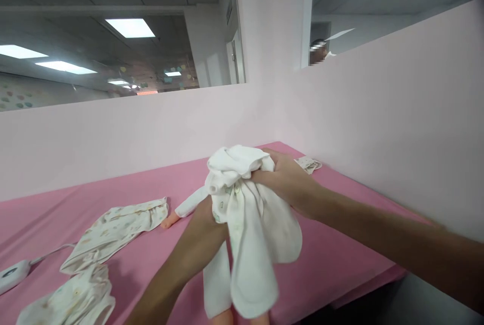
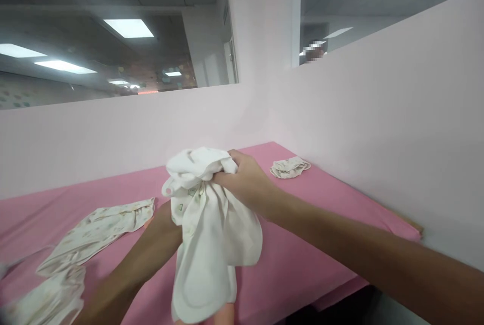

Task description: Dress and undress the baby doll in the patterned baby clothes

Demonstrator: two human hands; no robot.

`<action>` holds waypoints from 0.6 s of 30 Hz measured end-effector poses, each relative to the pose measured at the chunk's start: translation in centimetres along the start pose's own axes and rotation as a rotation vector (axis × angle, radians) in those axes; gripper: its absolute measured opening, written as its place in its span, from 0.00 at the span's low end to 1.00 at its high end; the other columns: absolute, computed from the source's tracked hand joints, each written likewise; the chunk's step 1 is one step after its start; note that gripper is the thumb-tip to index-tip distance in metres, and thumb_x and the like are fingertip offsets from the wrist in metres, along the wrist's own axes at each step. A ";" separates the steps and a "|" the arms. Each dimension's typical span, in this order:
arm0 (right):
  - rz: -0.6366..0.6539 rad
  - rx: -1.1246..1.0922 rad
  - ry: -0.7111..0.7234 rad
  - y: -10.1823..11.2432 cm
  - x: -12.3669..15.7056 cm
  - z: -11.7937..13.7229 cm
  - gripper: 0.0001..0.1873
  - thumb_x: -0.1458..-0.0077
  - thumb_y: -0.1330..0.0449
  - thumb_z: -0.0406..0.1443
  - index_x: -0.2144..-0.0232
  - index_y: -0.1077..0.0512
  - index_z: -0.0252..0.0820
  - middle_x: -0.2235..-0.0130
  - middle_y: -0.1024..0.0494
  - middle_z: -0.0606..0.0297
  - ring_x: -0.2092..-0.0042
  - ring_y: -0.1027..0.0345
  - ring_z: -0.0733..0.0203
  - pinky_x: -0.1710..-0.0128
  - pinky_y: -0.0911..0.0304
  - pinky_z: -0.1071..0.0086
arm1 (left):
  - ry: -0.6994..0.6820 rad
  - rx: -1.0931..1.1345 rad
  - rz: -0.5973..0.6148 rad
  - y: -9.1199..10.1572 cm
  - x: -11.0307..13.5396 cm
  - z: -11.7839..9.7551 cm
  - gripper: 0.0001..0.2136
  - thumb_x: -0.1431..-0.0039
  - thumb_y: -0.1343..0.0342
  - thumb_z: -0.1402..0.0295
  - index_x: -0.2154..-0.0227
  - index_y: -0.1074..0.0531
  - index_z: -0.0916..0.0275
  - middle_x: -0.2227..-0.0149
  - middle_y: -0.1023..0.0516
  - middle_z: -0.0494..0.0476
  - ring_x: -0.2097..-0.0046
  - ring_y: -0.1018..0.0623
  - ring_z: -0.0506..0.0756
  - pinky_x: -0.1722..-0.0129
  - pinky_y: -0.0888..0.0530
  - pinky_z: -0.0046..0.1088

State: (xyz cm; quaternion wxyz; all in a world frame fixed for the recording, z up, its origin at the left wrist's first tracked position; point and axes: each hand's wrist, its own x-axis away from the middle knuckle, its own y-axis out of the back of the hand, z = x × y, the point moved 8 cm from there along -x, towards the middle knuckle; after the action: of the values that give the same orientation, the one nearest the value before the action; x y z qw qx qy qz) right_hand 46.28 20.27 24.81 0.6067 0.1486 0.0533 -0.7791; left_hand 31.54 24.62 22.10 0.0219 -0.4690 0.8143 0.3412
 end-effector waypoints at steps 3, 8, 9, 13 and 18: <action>0.027 -0.085 -0.070 0.4 -0.2 -0.7 0.18 0.52 0.35 0.39 0.57 0.26 0.48 0.57 0.21 0.62 0.57 0.27 0.52 0.60 0.30 0.61 | 0.007 -0.054 0.037 1.8 0.2 1.9 0.09 0.46 0.45 0.62 0.64 0.24 0.57 0.64 0.20 0.55 0.62 0.22 0.58 0.61 0.24 0.34; -0.054 -0.213 -0.066 2.5 -0.6 -1.0 0.20 0.51 0.34 0.44 0.54 0.27 0.51 0.59 0.20 0.62 0.56 0.26 0.49 0.59 0.29 0.59 | 0.019 -0.235 0.288 4.3 1.4 5.5 0.20 0.43 0.47 0.63 0.46 0.30 0.52 0.45 0.27 0.57 0.46 0.27 0.61 0.51 0.27 0.37; -0.054 -0.248 -0.058 2.6 -0.6 -0.9 0.20 0.50 0.35 0.43 0.54 0.27 0.52 0.59 0.20 0.62 0.55 0.26 0.49 0.58 0.29 0.58 | 0.041 -0.267 0.355 4.4 1.8 6.2 0.24 0.42 0.46 0.62 0.42 0.35 0.50 0.40 0.32 0.56 0.42 0.31 0.61 0.48 0.28 0.38; 0.002 -0.369 0.006 1.5 -0.4 0.8 0.19 0.47 0.37 0.40 0.52 0.28 0.53 0.57 0.20 0.64 0.53 0.27 0.50 0.55 0.29 0.59 | 0.102 -0.170 0.506 3.1 2.5 5.5 0.35 0.43 0.44 0.59 0.35 0.51 0.45 0.33 0.46 0.56 0.36 0.39 0.61 0.46 0.29 0.39; 0.103 -0.363 0.098 -0.6 0.6 3.9 0.19 0.47 0.38 0.40 0.52 0.28 0.54 0.57 0.21 0.65 0.53 0.27 0.51 0.55 0.29 0.59 | -0.008 0.154 0.292 0.6 0.6 0.2 0.25 0.40 0.45 0.56 0.40 0.40 0.50 0.40 0.34 0.58 0.41 0.31 0.59 0.47 0.29 0.38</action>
State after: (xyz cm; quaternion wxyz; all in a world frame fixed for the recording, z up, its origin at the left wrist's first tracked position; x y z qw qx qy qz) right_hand 44.92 18.82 28.25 0.6593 0.0769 0.2147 -0.7165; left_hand 30.66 24.54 22.08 0.0113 -0.3412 0.8974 0.2795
